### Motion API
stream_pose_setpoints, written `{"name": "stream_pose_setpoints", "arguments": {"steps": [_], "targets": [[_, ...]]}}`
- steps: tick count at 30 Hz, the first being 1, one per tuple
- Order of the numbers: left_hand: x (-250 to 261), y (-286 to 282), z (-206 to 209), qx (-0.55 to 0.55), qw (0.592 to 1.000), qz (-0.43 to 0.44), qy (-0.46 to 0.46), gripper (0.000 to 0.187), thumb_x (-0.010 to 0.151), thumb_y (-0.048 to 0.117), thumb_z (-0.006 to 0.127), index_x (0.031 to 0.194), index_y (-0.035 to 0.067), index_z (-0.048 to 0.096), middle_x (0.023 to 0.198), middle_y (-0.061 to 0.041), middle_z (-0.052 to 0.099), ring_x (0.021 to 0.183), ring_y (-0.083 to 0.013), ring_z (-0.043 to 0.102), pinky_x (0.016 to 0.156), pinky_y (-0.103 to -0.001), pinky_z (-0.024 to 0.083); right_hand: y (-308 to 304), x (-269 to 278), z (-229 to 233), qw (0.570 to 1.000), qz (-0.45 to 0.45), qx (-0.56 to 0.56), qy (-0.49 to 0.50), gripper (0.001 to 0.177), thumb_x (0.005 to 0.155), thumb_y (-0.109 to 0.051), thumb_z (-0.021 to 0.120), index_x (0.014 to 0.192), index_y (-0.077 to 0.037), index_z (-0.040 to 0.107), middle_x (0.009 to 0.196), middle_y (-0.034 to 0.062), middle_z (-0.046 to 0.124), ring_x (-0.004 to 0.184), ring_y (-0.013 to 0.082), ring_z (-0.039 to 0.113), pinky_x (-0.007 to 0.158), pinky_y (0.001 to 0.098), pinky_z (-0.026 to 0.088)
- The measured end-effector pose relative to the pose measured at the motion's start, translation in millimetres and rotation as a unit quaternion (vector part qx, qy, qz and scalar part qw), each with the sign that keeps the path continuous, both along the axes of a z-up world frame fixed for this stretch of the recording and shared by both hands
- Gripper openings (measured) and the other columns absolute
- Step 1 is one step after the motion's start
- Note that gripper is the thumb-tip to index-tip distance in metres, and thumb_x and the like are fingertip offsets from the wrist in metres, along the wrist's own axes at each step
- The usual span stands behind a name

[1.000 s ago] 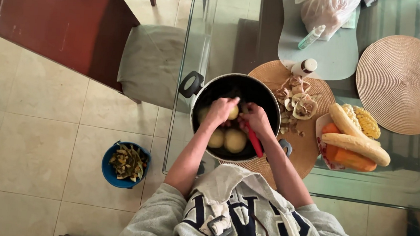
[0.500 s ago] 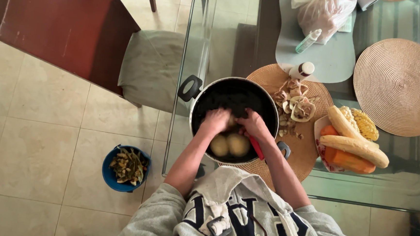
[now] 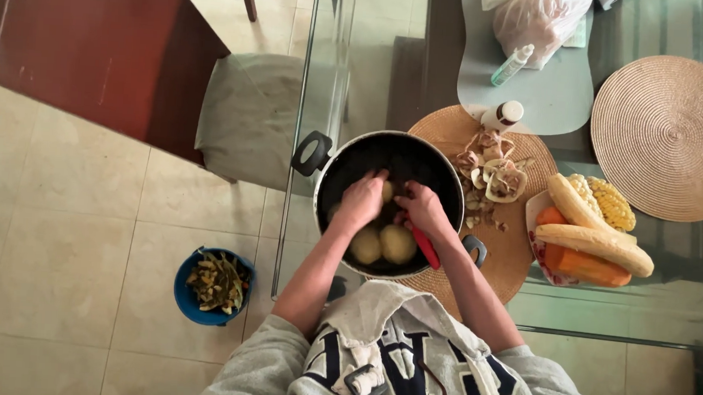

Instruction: The person peels potatoes with a small knife over a pot of water, letting peels fall onto the table, and places peeled potatoes into the pot. They then gather the peels by hand, carry them to a blue bowl on the floor, and finally handle plantains on the table.

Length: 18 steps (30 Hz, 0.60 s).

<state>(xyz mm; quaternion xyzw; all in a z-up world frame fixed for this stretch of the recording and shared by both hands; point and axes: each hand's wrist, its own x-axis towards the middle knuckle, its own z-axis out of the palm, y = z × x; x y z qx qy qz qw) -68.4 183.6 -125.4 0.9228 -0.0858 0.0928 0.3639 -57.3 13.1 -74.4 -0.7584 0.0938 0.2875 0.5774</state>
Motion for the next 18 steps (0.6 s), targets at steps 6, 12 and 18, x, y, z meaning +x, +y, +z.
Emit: {"name": "stream_pose_setpoints", "arguments": {"steps": [6,12,18], "targets": [[12.0,-6.5,75.1,0.065,0.994,0.085,0.033,0.007,0.084,0.005,0.063,0.087,0.009,0.068,0.088,-0.012,0.068,0.085,-0.0354,0.067,0.073,-0.048,0.054,-3.7,-10.9,62.1,0.998,0.054,-0.025,-0.030,0.025,0.097,-0.010,0.061,0.121,-0.003,0.062,0.075,0.0057,0.071,0.057,0.0134,0.067,0.045,0.0285,0.049],[14.4,-24.9,106.3,0.024,0.996,0.077,-0.033,0.005,0.084,0.008,0.067,0.080,0.009,0.069,0.085,-0.010,0.065,0.080,-0.0320,0.068,0.069,-0.045,0.054,-21.6,-12.2,78.5,0.982,0.075,-0.068,-0.160,0.025,0.095,-0.009,0.065,0.119,-0.003,0.064,0.069,0.0066,0.067,0.058,0.0106,0.063,0.052,0.0249,0.049],[20.6,-53.7,135.4,-0.094,0.994,0.017,-0.051,0.002,0.087,0.005,0.067,0.086,0.006,0.068,0.091,-0.010,0.066,0.082,-0.0323,0.067,0.070,-0.043,0.053,-37.9,-14.9,97.6,0.990,-0.094,0.055,-0.093,0.013,0.101,-0.015,0.062,0.108,-0.003,0.064,0.070,0.0021,0.064,0.055,0.0082,0.058,0.045,0.0248,0.040]]}}
